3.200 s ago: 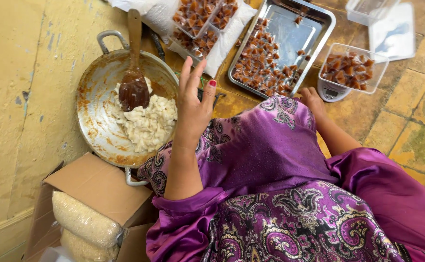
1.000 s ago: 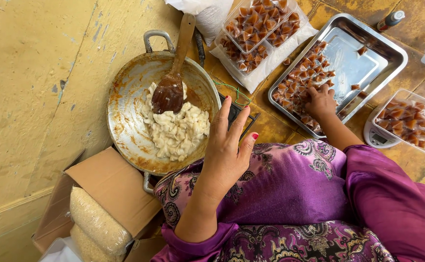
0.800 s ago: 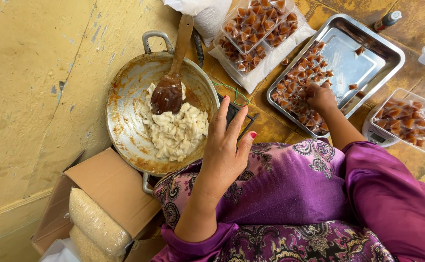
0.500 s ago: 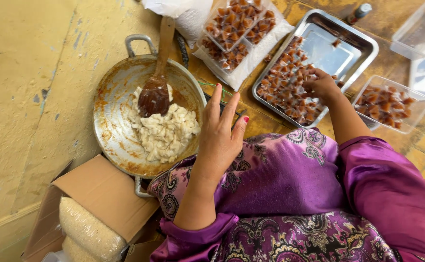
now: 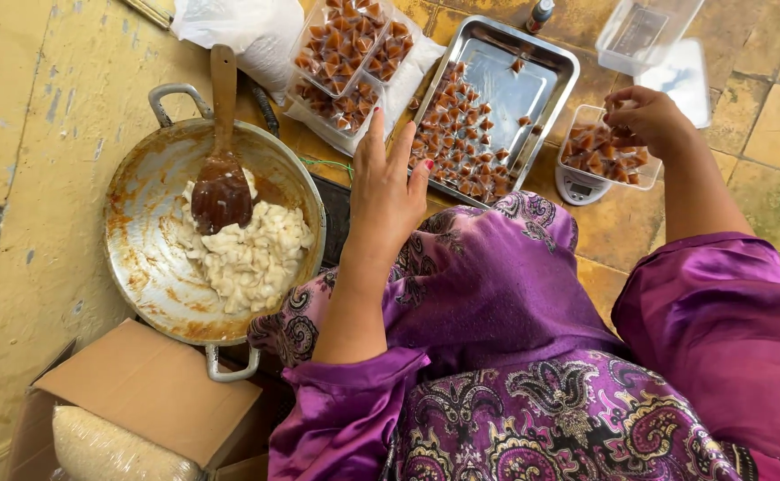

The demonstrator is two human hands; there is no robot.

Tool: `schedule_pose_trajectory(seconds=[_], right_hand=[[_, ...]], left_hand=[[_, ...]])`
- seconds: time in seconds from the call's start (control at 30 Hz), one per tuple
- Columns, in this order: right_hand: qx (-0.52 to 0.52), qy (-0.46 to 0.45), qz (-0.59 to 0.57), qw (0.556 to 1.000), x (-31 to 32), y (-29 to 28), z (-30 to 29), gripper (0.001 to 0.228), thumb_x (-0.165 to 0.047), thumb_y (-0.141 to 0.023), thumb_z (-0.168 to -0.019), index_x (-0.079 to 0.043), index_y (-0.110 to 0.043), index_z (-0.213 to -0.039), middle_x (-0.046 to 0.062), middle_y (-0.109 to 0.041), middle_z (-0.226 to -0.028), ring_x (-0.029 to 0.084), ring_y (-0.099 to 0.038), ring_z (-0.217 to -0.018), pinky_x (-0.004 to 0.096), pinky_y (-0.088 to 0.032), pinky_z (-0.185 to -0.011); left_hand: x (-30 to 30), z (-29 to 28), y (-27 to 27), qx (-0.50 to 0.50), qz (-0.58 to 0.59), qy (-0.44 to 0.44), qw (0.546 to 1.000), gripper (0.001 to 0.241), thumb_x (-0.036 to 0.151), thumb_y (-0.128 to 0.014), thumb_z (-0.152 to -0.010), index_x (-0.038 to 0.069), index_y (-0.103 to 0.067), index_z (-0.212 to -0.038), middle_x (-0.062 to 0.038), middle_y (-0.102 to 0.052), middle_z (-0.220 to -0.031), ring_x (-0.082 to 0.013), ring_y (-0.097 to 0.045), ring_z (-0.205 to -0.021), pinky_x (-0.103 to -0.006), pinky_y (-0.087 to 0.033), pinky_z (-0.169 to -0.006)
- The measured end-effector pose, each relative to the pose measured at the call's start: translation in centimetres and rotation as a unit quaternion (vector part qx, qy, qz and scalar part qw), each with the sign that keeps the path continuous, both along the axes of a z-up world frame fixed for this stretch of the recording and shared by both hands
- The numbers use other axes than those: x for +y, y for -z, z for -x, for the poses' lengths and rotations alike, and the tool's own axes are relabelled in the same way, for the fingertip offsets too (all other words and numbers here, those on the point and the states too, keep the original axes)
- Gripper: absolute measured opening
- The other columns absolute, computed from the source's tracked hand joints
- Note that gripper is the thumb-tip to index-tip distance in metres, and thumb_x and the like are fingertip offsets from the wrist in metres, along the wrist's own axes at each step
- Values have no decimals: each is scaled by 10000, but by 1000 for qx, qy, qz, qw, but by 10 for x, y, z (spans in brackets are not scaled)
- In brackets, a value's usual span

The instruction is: The person picks up small pyramid-shaped pastries and places them into plastic containers, occasionally rearranging the items on metal trays.

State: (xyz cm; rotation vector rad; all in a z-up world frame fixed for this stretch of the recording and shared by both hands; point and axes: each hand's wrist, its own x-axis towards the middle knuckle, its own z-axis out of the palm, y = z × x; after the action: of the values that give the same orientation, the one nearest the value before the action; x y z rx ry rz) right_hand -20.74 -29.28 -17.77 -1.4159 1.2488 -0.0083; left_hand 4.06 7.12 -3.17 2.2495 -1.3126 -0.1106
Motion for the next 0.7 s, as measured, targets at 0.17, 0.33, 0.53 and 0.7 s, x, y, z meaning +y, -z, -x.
schedule_pose_trajectory(seconds=[0.17, 0.33, 0.53, 0.7], right_hand=[[33, 23, 1, 999, 11, 16, -7, 253, -10, -524, -1042, -54, -697, -1221, 148, -676, -921, 243, -677, -710, 342, -653, -664], [70, 60, 13, 996, 2, 37, -1, 216, -54, -593, -1026, -118, -701, -1202, 146, -677, -997, 258, -698, -681, 344, -666, -669], [18, 94, 3, 995, 10, 27, 30, 50, -86, -649, -1028, -116, -689, -1024, 81, -690, -853, 175, -707, -704, 281, -640, -624], [-97, 134, -42, 985, 11, 47, 93, 11, -103, -672, -1024, -100, -662, -1021, 63, -684, -927, 198, -688, -787, 294, -648, -750]], left_hand=[[2, -2, -8, 24, -34, -10, 999, 482, 258, -608, -1010, 67, -528, -1445, -224, -269, -1593, -455, -387, -1376, -593, -386, -1118], [7, -6, -9, 29, -54, -16, 998, 508, 256, -617, -1007, 75, -501, -1467, -237, -236, -1613, -462, -345, -1421, -579, -349, -1152], [10, -12, -8, 28, -56, -13, 998, 493, 264, -605, -1026, 87, -496, -1474, -227, -232, -1614, -460, -363, -1408, -571, -375, -1127], [9, -11, -3, 26, -61, -10, 998, 488, 252, -595, -1028, 89, -499, -1477, -222, -219, -1620, -455, -353, -1424, -565, -345, -1141]])
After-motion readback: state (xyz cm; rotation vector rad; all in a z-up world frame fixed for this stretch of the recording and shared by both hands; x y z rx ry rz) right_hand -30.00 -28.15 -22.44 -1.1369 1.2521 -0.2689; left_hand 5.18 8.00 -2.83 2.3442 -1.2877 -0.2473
